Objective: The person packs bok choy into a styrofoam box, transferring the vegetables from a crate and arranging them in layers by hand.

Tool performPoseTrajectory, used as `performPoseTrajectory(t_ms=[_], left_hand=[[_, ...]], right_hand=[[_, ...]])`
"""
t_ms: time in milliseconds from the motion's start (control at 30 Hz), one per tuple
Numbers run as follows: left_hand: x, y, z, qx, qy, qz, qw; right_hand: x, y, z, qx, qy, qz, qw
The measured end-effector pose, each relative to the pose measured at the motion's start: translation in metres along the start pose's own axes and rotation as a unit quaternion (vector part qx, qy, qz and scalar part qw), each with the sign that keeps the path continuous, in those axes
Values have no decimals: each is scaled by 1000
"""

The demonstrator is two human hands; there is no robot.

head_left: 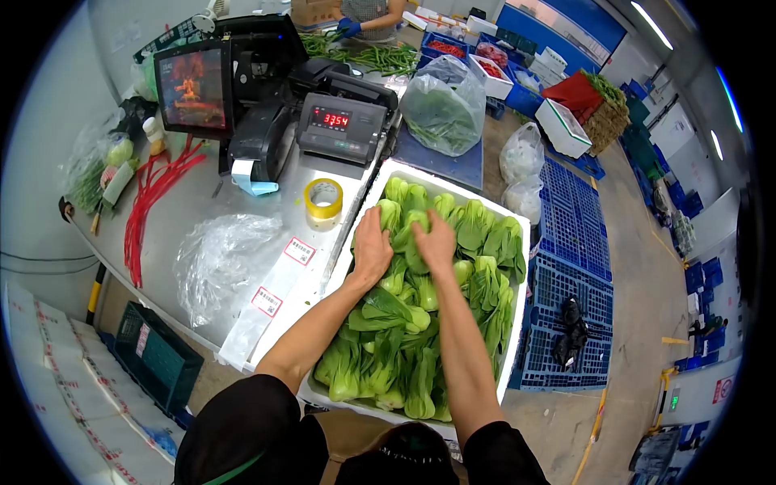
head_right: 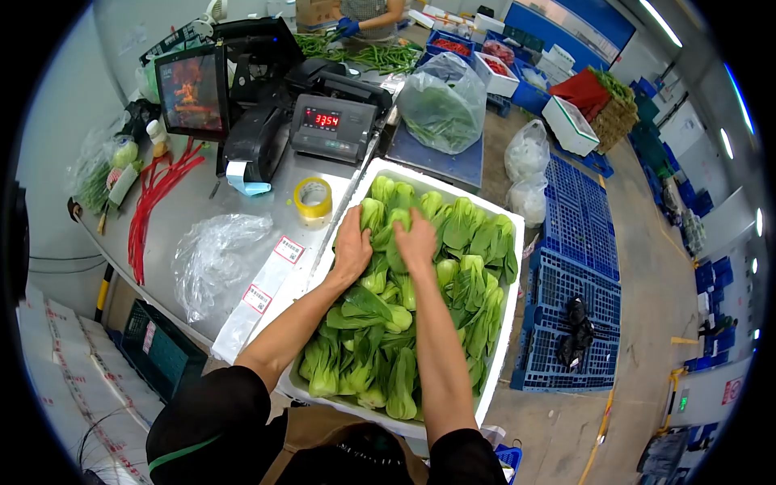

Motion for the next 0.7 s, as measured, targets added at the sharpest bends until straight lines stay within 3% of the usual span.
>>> performPoseTrajectory(t_ms=[33, 100, 133, 300, 400, 433, 467, 500, 533, 567, 633, 700], left_hand=[[4, 0, 7, 25, -8, -46, 999], [-5, 11, 1, -54, -125, -37, 990], [-12, 13, -3, -92, -181, -31, 979], [-23, 11, -13, -82, -233, -73, 966], [-17, 7, -19, -87, -197, -104, 971], [-7, 0, -14, -60, -173, -130, 974], [15, -18, 2, 15, -110, -244, 963], [31, -27, 10, 48, -60, -239, 968], [40, -33, 12, 82, -10, -231, 969], [42, -37, 4, -26, -32, -162, 986], [44, -39, 12, -114, -96, -149, 978], [36, -29, 23, -156, -175, -175, 956]], right_hand=[[-19, 5, 8, 6, 13, 24, 1000], [-43, 22, 14, 20, 42, 70, 996], [-47, 18, 16, 5, 51, 57, 997], [-58, 18, 14, -44, 72, 27, 996], [-43, 18, 13, -66, 33, -8, 997], [-36, 18, 18, -62, -2, -9, 998], [-29, 19, 24, -59, -38, -12, 997], [15, 28, -3, -116, -72, -87, 987], [50, 40, -19, -108, -84, -81, 987], [73, 49, -21, -99, -95, -75, 988], [86, 64, 26, 56, 68, 131, 988], [101, 88, 32, -44, 100, 110, 988]])
Point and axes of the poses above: each hand's wrist, its own y-axis away from the middle knuckle, its own x-axis out of the back of the hand, z = x × y, the point moved 1 cm from there along -y, towards the middle knuckle, and after that the axes turned 7 degrees about -z, right-handed, at the moved point
